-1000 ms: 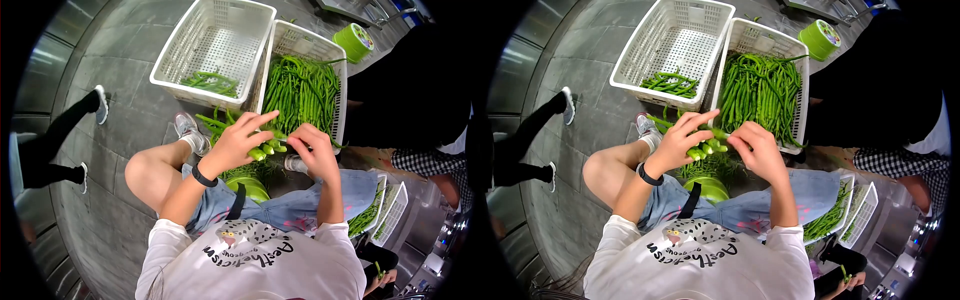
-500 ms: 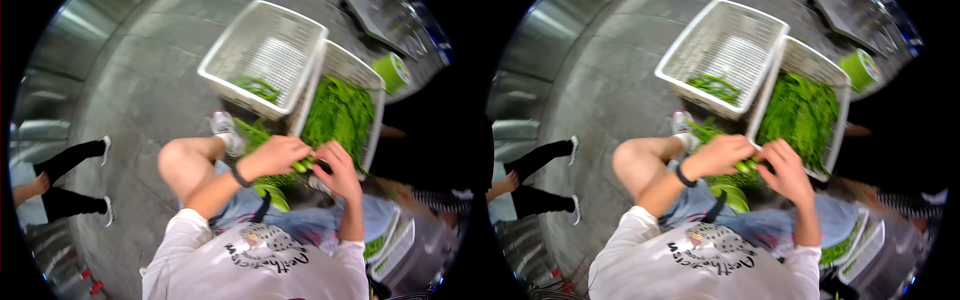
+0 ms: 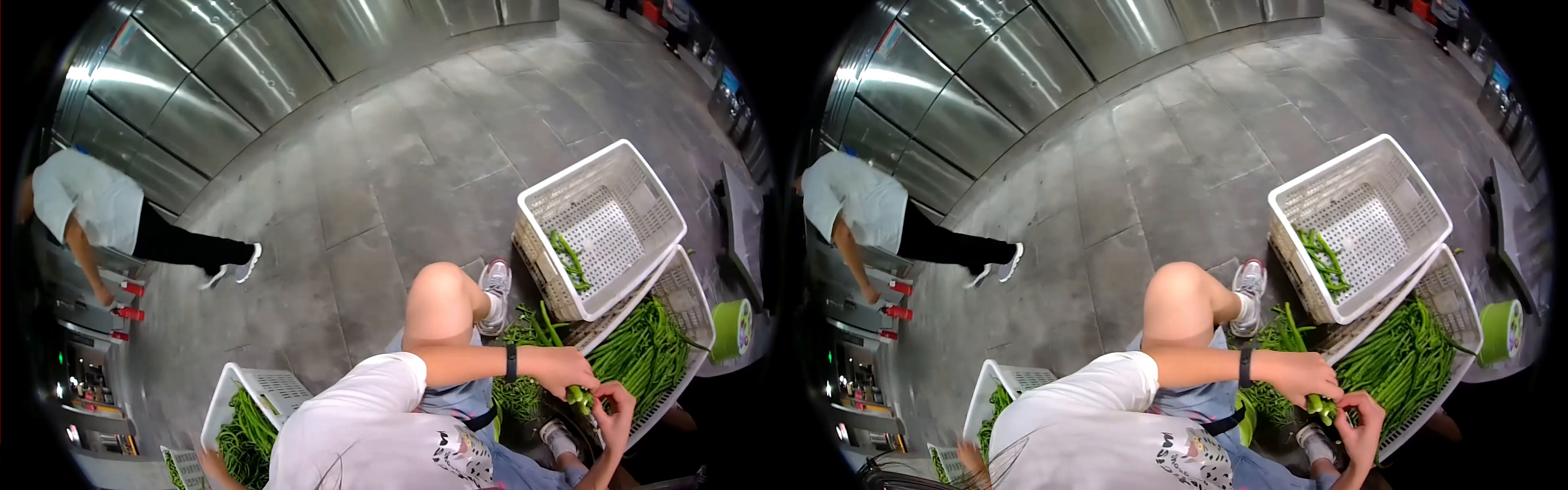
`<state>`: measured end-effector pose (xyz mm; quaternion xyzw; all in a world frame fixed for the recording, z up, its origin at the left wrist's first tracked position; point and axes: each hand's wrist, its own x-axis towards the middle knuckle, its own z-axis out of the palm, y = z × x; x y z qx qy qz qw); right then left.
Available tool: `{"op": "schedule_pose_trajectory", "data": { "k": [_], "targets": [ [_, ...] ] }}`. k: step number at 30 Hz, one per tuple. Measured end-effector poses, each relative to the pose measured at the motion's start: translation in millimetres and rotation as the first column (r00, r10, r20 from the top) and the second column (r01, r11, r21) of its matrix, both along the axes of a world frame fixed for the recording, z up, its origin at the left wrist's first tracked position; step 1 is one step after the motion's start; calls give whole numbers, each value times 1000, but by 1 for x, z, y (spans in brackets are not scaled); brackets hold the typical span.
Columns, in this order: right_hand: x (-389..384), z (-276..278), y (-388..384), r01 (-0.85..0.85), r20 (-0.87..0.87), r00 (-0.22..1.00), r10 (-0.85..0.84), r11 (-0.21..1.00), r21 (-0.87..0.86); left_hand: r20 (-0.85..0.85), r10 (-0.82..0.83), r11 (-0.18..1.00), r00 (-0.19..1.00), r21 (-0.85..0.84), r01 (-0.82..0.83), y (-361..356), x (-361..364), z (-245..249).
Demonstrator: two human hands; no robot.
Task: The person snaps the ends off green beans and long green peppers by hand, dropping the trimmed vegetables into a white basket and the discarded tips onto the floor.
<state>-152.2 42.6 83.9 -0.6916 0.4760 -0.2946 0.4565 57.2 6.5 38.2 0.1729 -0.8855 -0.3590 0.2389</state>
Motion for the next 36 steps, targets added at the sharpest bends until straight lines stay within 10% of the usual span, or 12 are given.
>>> {"op": "schedule_pose_trajectory", "data": {
  "k": [11, 36],
  "targets": [
    [1, -1, 13, -24, -294, 954, -62, 960, -278, 179, 38, 998, 983, 46, -47, 0, -10, -21],
    [18, -14, -4, 363, 113, 932, -345, 895, -260, 248, -239, 969, 939, 3, 246, -70, -3, 51]
  ]
}}
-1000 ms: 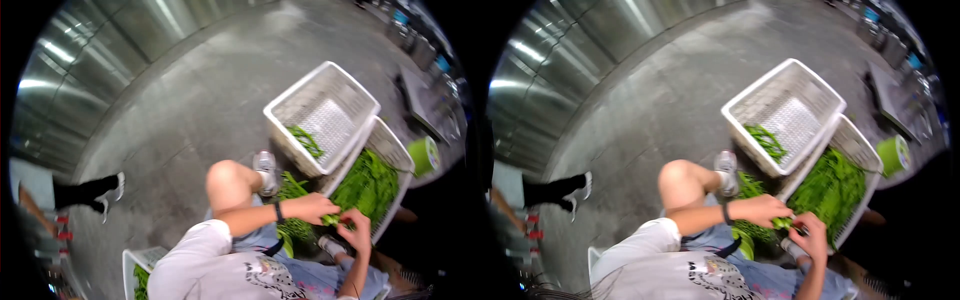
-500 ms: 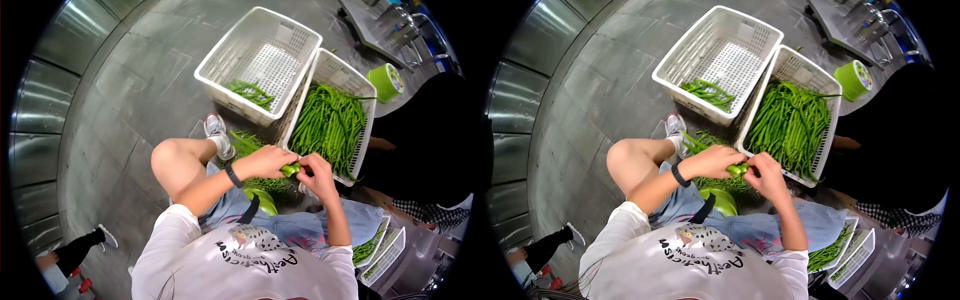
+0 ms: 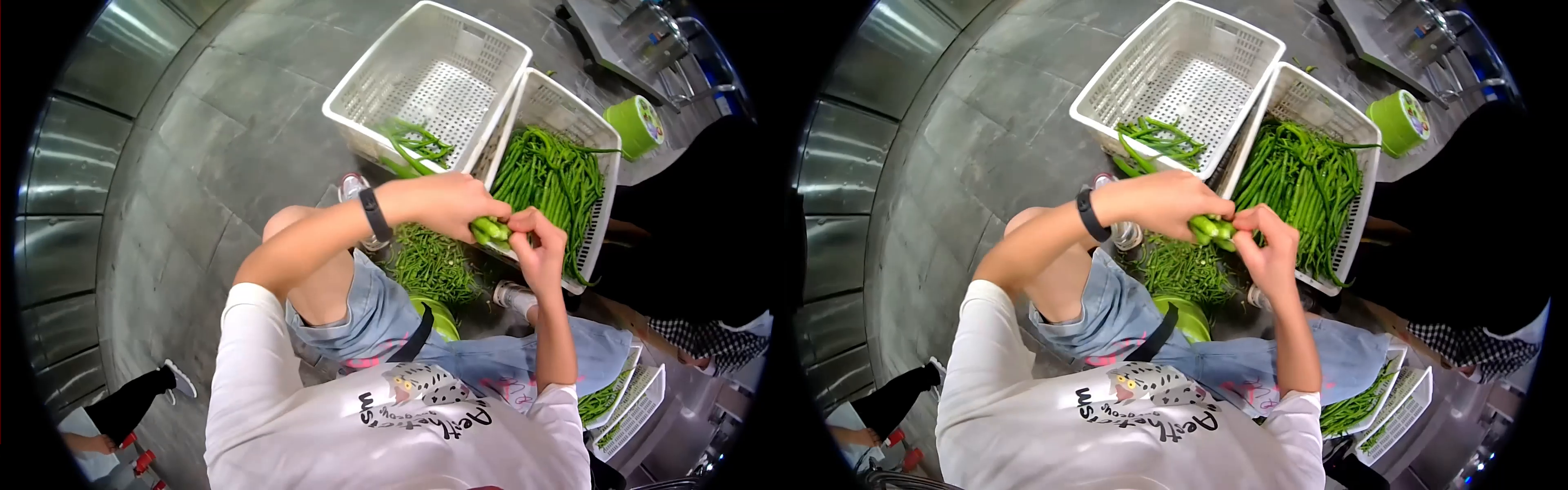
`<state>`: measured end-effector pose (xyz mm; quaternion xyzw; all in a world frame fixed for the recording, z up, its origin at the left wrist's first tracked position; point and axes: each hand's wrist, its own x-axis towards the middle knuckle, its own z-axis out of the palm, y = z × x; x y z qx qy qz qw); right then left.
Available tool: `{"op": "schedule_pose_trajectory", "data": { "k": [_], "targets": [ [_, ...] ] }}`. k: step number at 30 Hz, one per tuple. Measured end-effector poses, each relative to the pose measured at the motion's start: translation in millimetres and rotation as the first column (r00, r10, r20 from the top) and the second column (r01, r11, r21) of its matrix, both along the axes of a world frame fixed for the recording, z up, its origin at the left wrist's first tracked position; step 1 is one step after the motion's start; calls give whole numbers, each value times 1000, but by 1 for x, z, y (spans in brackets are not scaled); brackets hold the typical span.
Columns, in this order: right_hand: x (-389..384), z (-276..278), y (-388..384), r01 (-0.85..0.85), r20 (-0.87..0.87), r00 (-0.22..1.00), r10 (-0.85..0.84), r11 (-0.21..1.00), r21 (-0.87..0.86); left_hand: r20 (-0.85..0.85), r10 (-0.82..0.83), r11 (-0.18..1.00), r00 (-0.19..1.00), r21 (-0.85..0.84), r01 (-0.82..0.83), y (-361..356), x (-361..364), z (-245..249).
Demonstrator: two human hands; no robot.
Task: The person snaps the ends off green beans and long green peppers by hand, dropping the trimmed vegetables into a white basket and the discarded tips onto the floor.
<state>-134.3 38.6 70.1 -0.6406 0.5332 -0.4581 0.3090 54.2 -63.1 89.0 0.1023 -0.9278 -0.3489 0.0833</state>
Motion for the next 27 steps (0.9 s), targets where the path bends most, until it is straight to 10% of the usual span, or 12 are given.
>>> {"op": "schedule_pose_trajectory", "data": {
  "k": [6, 9, 12, 14, 16, 20, 27],
  "targets": [
    [-15, 27, -9, -103, 347, 938, 24, 972, 212, 43, 22, 999, 999, -37, -20, -10, -4, 31],
    [-40, 17, -13, -74, 693, 699, -177, 945, 317, -107, 18, 1000, 994, -6, -19, -18, -8, 28],
    [-53, 1, -2, -139, 113, 988, 101, 898, 417, -111, 87, 994, 990, 81, -78, -28, -4, 31],
    [-45, -19, 20, -124, -638, 713, 290, 948, 293, -46, 178, 983, 983, 54, -175, -34, 0, 40],
    [-14, -8, 34, 35, -809, 488, 328, 919, 393, -133, 187, 981, 973, -18, -191, -37, 4, 46],
    [39, -5, 49, -416, -531, 771, 351, 909, -3, -206, 195, 976, 959, -56, -211, -32, 6, 49],
    [122, -5, 74, -715, -554, 617, 559, 693, -98, -167, 184, 982, 969, -13, -189, -14, -6, 67]
  ]
}}
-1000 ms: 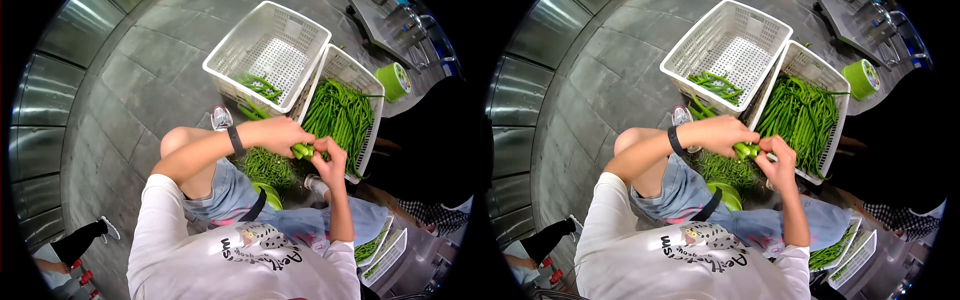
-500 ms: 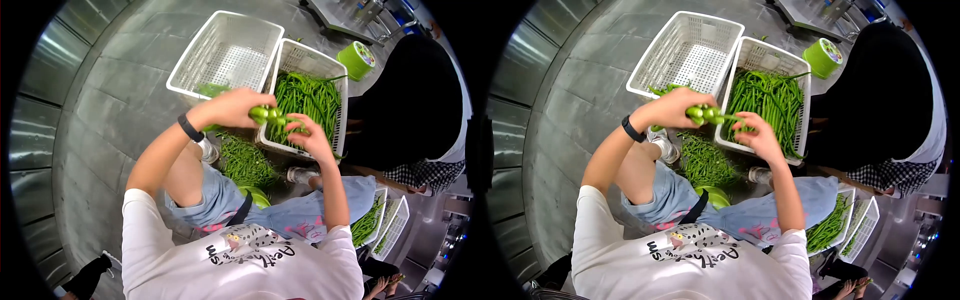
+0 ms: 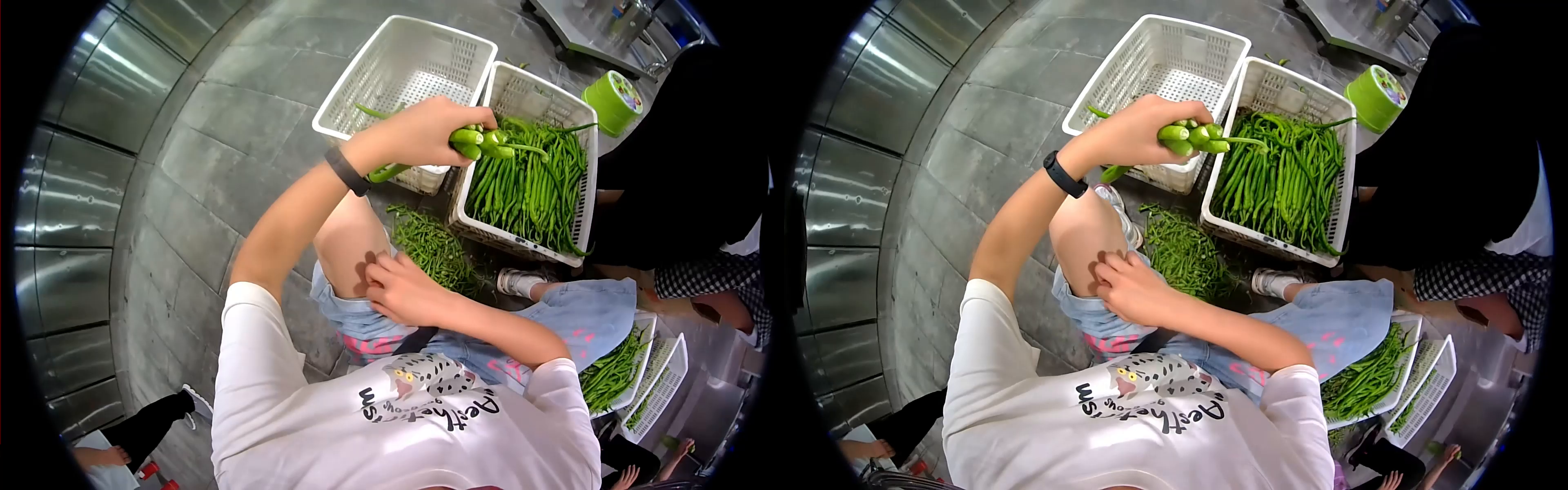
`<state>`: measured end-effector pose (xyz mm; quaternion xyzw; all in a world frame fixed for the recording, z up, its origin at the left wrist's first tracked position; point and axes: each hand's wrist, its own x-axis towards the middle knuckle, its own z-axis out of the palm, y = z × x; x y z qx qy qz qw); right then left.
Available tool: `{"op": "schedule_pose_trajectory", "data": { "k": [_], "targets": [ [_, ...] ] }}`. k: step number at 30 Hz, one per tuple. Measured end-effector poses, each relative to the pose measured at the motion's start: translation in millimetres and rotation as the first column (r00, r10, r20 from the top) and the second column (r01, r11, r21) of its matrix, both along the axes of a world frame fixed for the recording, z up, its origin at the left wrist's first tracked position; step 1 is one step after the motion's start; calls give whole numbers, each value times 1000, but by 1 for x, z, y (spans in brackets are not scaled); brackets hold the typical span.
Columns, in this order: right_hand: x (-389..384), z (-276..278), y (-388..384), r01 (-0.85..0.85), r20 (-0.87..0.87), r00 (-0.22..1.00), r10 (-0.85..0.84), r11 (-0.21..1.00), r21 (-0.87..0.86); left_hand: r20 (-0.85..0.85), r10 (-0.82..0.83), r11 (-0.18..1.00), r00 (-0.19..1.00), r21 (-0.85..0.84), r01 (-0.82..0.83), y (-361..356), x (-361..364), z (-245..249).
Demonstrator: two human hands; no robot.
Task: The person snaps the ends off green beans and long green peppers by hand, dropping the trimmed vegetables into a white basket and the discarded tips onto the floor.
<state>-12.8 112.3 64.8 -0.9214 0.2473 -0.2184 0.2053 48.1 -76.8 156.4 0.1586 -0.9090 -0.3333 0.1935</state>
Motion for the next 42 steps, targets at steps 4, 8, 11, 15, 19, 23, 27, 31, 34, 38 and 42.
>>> {"op": "schedule_pose_trajectory", "data": {
  "k": [4, 8, 11, 15, 19, 23, 27, 31, 34, 38, 42],
  "targets": [
    [2, 8, -40, 117, -26, 993, -116, 992, 50, -32, 26, 999, 999, -40, -27, 1, 0, 14],
    [9, 11, -24, -69, -172, 982, 74, 997, 32, -76, 15, 998, 997, -68, -20, 0, 0, 23],
    [12, -5, -10, -134, -122, 983, 137, 990, 38, -69, 24, 997, 997, -65, -29, 4, 2, 27],
    [14, 28, -45, 200, 80, 977, -199, 980, -6, -90, 32, 998, 995, -53, -37, 0, -3, 25],
    [26, 33, -120, 481, 279, 845, -456, 876, -25, -199, 63, 975, 978, -196, -103, -17, -12, 40],
    [5, -34, -150, 465, 248, 846, -471, 881, 89, -301, 233, 933, 925, -198, -299, -27, -18, 58],
    [-95, -64, -124, 468, 162, 770, -617, 719, 514, -505, 364, 914, 783, 34, -403, -25, -24, 38],
    [-192, -64, -81, 519, 189, 384, -904, 381, 765, -445, 289, 792, 847, 609, 50, -4, -22, -20],
    [-206, -15, -63, 392, 327, 306, -894, 431, 813, -385, 155, 567, 910, 789, 237, 15, -13, -66],
    [-175, 38, -71, 293, 314, 605, -731, 571, 767, -323, 54, 436, 945, 859, 269, 33, -4, -91],
    [-150, 46, -90, 179, 334, 819, -466, 761, 623, -254, -87, 564, 963, 784, 258, 38, 3, -87]
  ]
}}
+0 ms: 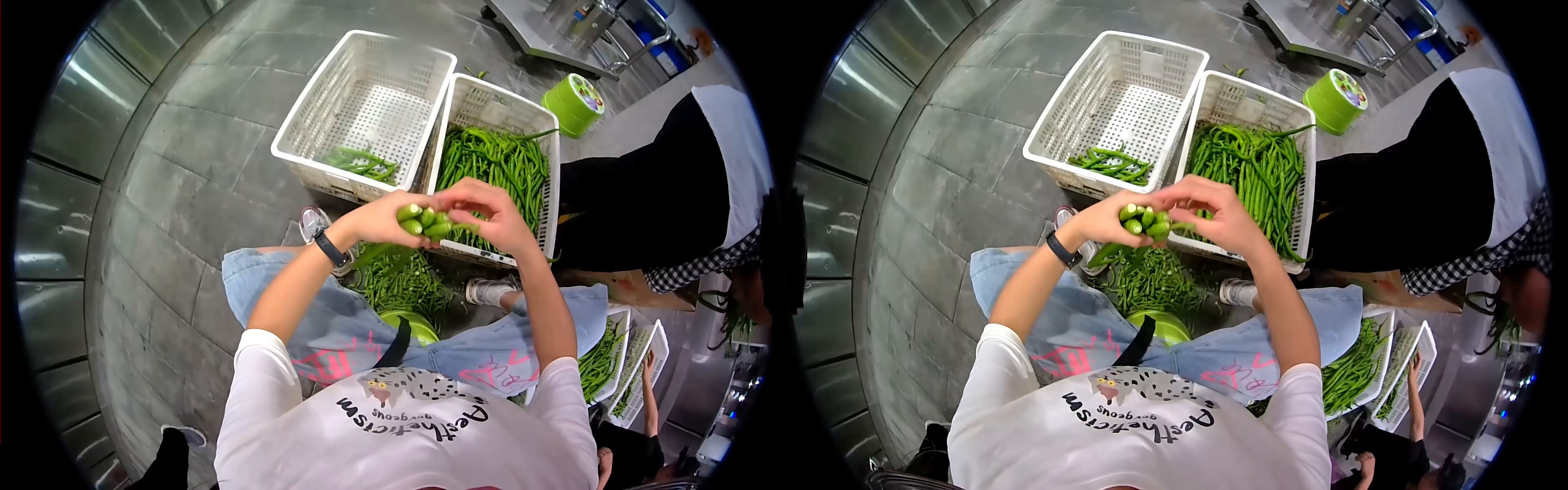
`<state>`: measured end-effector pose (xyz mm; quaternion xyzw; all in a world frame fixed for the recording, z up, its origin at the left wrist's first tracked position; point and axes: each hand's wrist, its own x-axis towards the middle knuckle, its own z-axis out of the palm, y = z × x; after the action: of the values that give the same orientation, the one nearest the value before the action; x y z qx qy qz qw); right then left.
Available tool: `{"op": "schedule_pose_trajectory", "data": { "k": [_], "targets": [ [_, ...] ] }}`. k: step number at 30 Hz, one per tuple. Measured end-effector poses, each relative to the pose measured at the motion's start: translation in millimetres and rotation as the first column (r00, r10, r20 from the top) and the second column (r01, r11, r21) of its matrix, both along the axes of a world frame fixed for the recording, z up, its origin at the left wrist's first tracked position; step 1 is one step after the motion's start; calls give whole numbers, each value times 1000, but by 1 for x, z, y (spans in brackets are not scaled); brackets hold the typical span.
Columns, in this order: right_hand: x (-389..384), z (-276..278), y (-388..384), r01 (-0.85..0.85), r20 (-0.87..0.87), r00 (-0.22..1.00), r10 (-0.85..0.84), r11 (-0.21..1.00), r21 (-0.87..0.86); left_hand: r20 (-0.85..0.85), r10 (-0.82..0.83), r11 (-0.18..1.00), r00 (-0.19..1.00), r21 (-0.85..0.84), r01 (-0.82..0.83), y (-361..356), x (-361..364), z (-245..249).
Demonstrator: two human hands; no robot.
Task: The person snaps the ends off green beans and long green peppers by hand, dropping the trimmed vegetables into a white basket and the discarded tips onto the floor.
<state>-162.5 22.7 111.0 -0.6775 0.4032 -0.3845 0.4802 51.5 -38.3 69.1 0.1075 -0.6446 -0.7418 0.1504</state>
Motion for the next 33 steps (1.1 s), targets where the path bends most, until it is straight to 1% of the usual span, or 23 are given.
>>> {"op": "schedule_pose_trajectory", "data": {
  "k": [1, 2, 3, 5, 6, 9, 12, 13, 15, 18, 21, 24, 27, 30, 33],
  "targets": [
    [1, 1, -2, -58, 10, 998, 59, 996, -74, -8, -8, 999, 1000, -46, 7, -1, 2, 2],
    [0, 3, -3, -89, -29, 996, 86, 991, -102, -34, -32, 998, 999, -54, 30, -3, 4, -3],
    [0, 6, -3, -121, -68, 991, 113, 985, -126, -45, -19, 998, 999, -58, 17, -2, 4, -4],
    [4, 8, 3, -83, -115, 991, 68, 988, -129, -69, 5, 998, 998, -65, -10, 1, 6, -3],
    [6, 7, 6, -62, -138, 990, 44, 989, -132, -54, -8, 1000, 999, -22, 7, 2, 7, -2],
    [8, -3, 11, 9, -83, 996, -27, 978, -209, -93, 52, 984, 994, -163, -67, 3, 5, -5],
    [7, -7, 15, 33, -55, 998, -43, 982, -187, -51, 67, 967, 996, -243, -78, 5, 3, -1],
    [7, -7, 16, 41, -40, 998, -48, 984, -171, -62, 57, 974, 996, -216, -69, 6, 2, -1],
    [6, -3, 18, 28, -67, 997, -43, 978, -208, -83, 41, 985, 996, -161, -54, 7, 1, -2],
    [5, 1, 20, -2, -98, 995, -28, 957, -291, -97, 9, 987, 995, -158, -25, 8, 0, -2],
    [4, 2, 23, -26, -115, 993, -14, 939, -343, -39, -19, 999, 999, 31, 20, 12, -2, 1],
    [3, 3, 23, -44, -126, 992, 2, 941, -334, -63, -40, 988, 997, 146, 49, 15, -2, 1],
    [2, 1, 21, -57, -124, 992, 15, 938, -342, -99, -59, 943, 993, 322, 89, 17, -3, 1],
    [1, 0, 20, -65, -137, 990, 17, 934, -353, -185, -117, 928, 976, 329, 174, 15, -5, -13],
    [2, 2, 21, -63, -148, 989, 14, 940, -335, -204, -114, 909, 972, 373, 185, 18, -7, -15]
  ]
}}
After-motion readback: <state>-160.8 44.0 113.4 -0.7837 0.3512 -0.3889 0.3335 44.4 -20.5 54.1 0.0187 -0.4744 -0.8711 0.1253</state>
